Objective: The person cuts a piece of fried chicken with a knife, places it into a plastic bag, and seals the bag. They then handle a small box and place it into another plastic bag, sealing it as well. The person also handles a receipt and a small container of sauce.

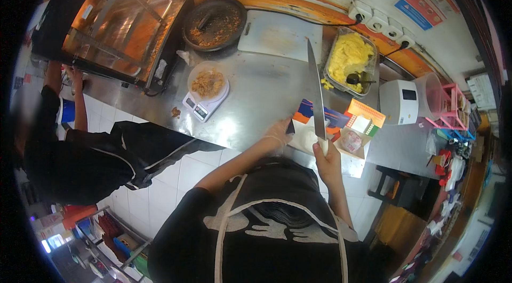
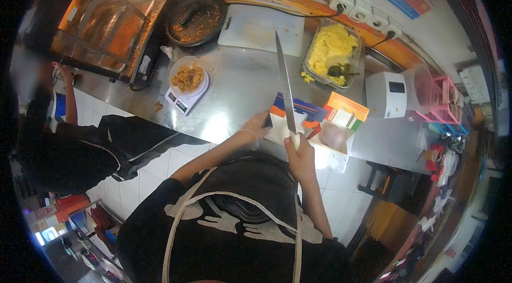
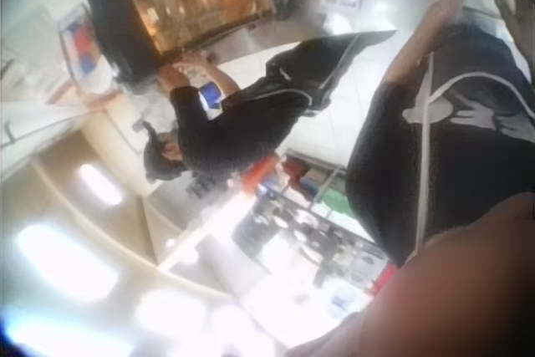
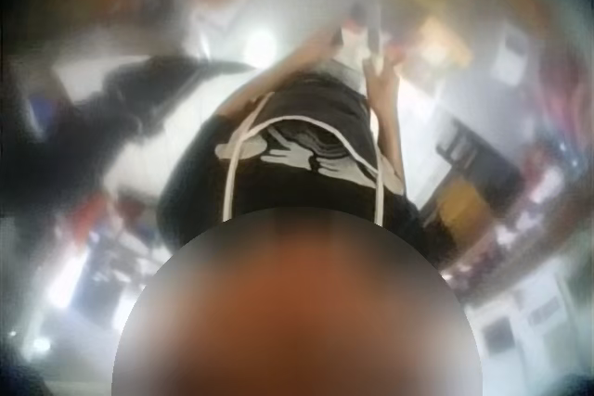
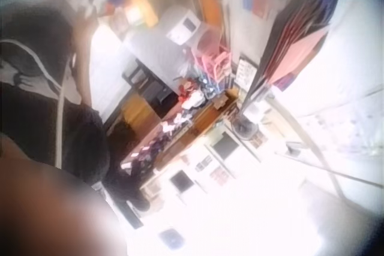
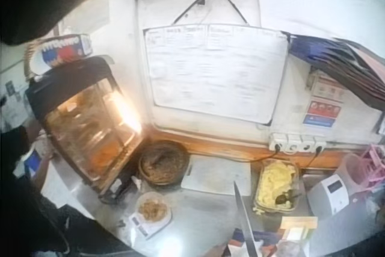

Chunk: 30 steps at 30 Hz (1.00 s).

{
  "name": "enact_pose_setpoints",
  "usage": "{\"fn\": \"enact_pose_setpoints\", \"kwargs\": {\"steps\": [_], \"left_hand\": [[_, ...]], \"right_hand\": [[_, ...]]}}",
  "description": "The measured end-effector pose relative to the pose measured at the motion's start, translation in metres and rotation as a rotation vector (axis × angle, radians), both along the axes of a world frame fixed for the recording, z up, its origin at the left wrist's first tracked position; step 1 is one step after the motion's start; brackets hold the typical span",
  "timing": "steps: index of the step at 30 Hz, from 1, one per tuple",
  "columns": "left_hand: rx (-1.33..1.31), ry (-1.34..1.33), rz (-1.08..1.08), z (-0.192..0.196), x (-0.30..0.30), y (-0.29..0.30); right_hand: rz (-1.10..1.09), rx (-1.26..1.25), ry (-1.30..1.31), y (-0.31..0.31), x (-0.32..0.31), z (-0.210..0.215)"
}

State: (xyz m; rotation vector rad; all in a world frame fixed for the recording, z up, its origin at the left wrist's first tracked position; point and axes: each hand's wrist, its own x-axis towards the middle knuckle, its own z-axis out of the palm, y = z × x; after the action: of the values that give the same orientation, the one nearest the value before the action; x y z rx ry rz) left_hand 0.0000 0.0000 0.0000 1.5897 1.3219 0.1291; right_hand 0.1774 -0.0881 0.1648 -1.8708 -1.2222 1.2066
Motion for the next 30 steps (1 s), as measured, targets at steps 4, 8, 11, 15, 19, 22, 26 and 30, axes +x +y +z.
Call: {"fn": "enact_pose_setpoints", "kwargs": {"steps": [4, 8, 11, 15, 19, 22, 26, 30], "left_hand": [[-0.121, -0.114, 0.110, 0.005, -0.019, 0.000], [-0.125, -0.366, 0.297, -0.011, -0.042, -0.007], [-0.467, -0.645, 0.653, -0.016, -0.064, -0.004], [-0.419, -0.919, 0.853, -0.002, -0.086, -0.002], [-0.396, -0.963, 0.905, 0.017, -0.101, -0.001], [-0.353, -1.011, 0.893, 0.016, -0.104, 0.000], [-0.338, -0.927, 0.887, 0.004, -0.096, -0.001], [-0.290, -0.834, 0.810, 0.006, -0.091, 0.001]], "right_hand": [[0.011, 0.064, 0.037, 0.006, -0.003, -0.009], [0.041, 0.103, 0.043, 0.010, 0.003, -0.013], [0.039, 0.083, 0.077, 0.012, 0.004, -0.016], [0.069, 0.051, 0.089, 0.018, 0.006, -0.018], [0.101, 0.027, 0.084, 0.024, 0.008, -0.016], [0.079, 0.055, 0.104, 0.027, 0.007, -0.016], [0.050, 0.036, 0.157, 0.026, 0.011, -0.017], [0.027, 0.071, 0.220, 0.028, 0.013, -0.023]]}}
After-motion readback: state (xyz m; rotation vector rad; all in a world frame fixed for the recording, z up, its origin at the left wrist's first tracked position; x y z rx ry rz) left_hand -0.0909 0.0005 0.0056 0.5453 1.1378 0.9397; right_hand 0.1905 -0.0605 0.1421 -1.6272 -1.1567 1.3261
